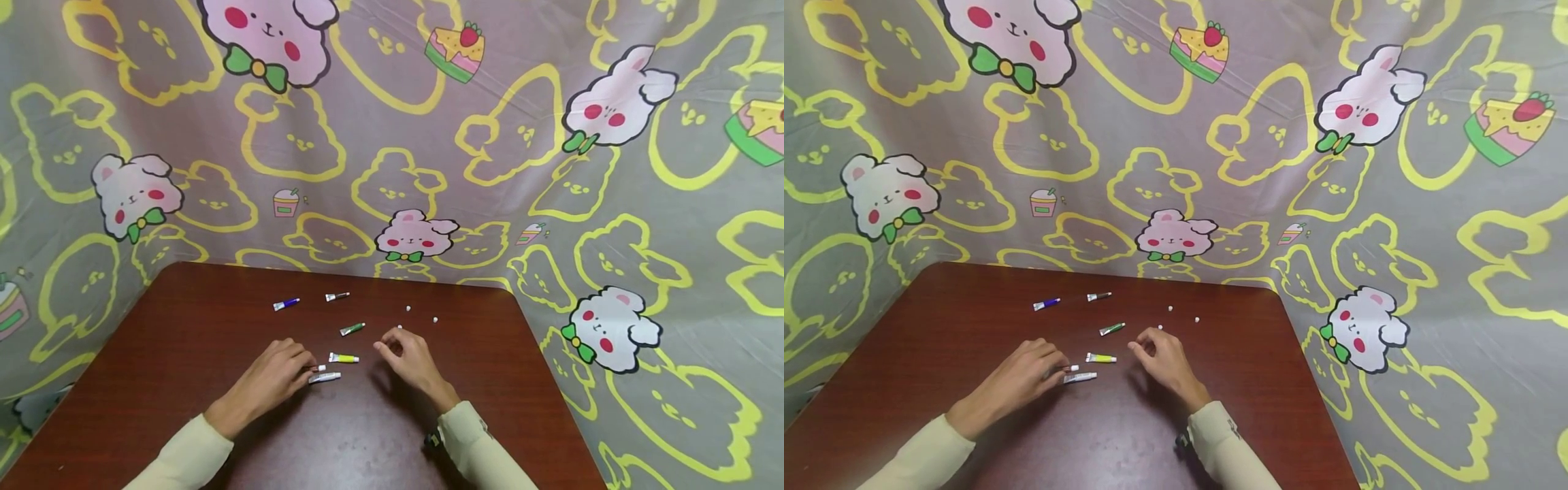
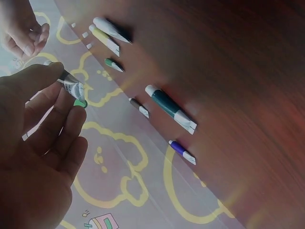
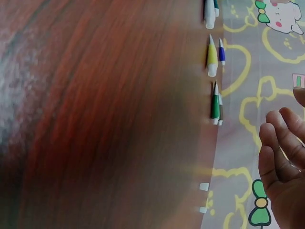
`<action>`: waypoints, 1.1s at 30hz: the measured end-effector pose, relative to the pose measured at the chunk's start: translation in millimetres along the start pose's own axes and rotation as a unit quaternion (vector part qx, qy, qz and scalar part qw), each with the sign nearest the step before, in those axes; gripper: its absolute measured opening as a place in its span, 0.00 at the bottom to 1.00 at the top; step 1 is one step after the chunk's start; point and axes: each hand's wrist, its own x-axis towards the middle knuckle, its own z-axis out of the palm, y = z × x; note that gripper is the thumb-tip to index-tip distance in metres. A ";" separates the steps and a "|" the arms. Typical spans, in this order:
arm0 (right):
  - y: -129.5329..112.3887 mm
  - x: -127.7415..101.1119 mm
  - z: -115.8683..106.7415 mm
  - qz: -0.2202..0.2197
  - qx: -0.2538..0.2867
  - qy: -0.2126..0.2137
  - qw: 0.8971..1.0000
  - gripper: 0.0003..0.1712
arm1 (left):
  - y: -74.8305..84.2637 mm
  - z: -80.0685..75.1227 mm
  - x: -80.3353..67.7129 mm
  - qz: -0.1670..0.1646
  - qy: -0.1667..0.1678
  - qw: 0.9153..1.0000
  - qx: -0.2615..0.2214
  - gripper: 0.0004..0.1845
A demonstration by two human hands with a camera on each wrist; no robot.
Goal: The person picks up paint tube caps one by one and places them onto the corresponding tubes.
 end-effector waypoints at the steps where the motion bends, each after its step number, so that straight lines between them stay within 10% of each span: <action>1: 0.3 0.3 -0.1 0.001 -0.001 -0.001 1.000 0.06 | -0.5 -0.1 -0.5 -0.001 -0.001 1.000 0.001 0.12; 33: 31.4 -0.4 -0.4 0.038 -0.056 -0.012 0.998 0.07 | -21.6 5.1 -40.7 -0.028 -0.009 0.999 0.024 0.13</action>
